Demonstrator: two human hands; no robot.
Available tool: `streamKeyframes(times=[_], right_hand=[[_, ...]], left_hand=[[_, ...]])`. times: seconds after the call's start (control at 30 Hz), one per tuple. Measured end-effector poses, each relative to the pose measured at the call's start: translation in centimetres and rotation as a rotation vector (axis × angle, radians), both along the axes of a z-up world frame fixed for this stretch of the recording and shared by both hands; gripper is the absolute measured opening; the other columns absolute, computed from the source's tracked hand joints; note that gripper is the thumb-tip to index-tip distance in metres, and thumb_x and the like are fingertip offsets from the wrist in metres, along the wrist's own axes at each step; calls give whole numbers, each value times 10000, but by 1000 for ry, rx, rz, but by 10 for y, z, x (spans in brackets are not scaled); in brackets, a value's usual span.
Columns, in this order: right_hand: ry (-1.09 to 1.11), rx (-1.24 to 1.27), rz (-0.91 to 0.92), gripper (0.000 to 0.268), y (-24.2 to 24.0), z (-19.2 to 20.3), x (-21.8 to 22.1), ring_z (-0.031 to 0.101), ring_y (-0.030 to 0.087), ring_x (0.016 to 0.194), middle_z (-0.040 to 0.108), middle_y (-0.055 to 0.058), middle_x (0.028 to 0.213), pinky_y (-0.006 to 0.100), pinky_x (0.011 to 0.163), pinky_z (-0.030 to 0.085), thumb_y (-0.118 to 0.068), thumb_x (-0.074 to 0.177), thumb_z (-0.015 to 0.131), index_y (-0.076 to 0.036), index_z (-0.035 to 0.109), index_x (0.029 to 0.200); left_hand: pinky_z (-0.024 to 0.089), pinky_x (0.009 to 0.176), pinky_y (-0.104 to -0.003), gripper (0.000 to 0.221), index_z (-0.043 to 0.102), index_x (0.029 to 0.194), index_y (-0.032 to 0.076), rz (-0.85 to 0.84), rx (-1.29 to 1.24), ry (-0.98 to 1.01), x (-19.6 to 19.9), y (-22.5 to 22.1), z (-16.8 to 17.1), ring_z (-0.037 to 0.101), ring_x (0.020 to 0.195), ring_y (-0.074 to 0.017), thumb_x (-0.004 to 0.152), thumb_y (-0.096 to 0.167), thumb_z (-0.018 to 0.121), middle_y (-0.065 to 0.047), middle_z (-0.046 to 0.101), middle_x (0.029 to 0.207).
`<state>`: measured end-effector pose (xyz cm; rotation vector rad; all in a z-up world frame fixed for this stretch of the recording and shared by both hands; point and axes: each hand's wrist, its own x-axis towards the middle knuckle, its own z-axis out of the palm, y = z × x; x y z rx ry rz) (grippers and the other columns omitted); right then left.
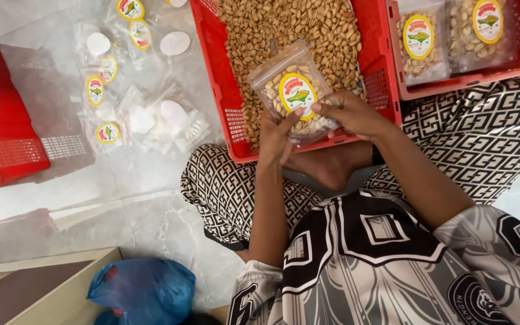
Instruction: The person is manually packaging peanuts by scooping them from a large red crate into small plastic bags using a spoon.
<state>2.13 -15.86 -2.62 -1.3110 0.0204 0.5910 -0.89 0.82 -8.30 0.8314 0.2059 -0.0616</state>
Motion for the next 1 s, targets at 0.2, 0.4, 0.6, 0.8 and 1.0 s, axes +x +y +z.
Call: streamKeyframes(times=[0.2, 0.4, 0.6, 0.8, 1.0], right_hand=[[51, -61, 48, 246, -16, -30, -8, 555, 81, 449, 602, 23, 617, 270, 377, 594, -195, 897, 823, 8, 687, 864], [17, -38, 35, 288, -13, -9, -8, 546, 91, 465, 527, 18, 522, 255, 398, 564, -181, 914, 809, -30, 646, 730], [-3, -47, -57, 189, -12, 6, -4, 612, 106, 558, 577, 10, 706, 265, 415, 591, -132, 932, 801, 7, 674, 945], [-29, 38, -226, 337, -18, -31, -14, 631, 83, 855, 627, -4, 1023, 226, 689, 586, -220, 952, 778, -68, 657, 1228], [-53, 12, -234, 428, -19, -66, -7, 664, 129, 904, 661, 43, 1082, 268, 744, 608, -142, 858, 870, -47, 667, 1222]], left_hand=[[614, 913, -429, 661, 416, 1495, -9, 22, 47, -13, 1, 0, -4, 675, 1081, -224, 918, -64, 735, -166, 658, 1279], [594, 949, -437, 814, 357, 1561, 54, -62, 26, -31, -4, 4, 3, 653, 1156, -238, 872, -111, 758, -148, 610, 1386], [571, 987, -453, 928, 218, 1579, -38, -56, -54, -8, -2, 3, 16, 626, 1167, -210, 838, -152, 766, -172, 581, 1366], [609, 899, -399, 795, 492, 1448, -8, -132, 45, -70, -5, 2, -4, 684, 1065, -206, 746, -161, 831, -142, 686, 1200], [588, 907, -375, 510, 605, 1368, -1, -118, 190, -77, -7, -6, 8, 656, 1050, -178, 899, 10, 804, -139, 713, 1177]])
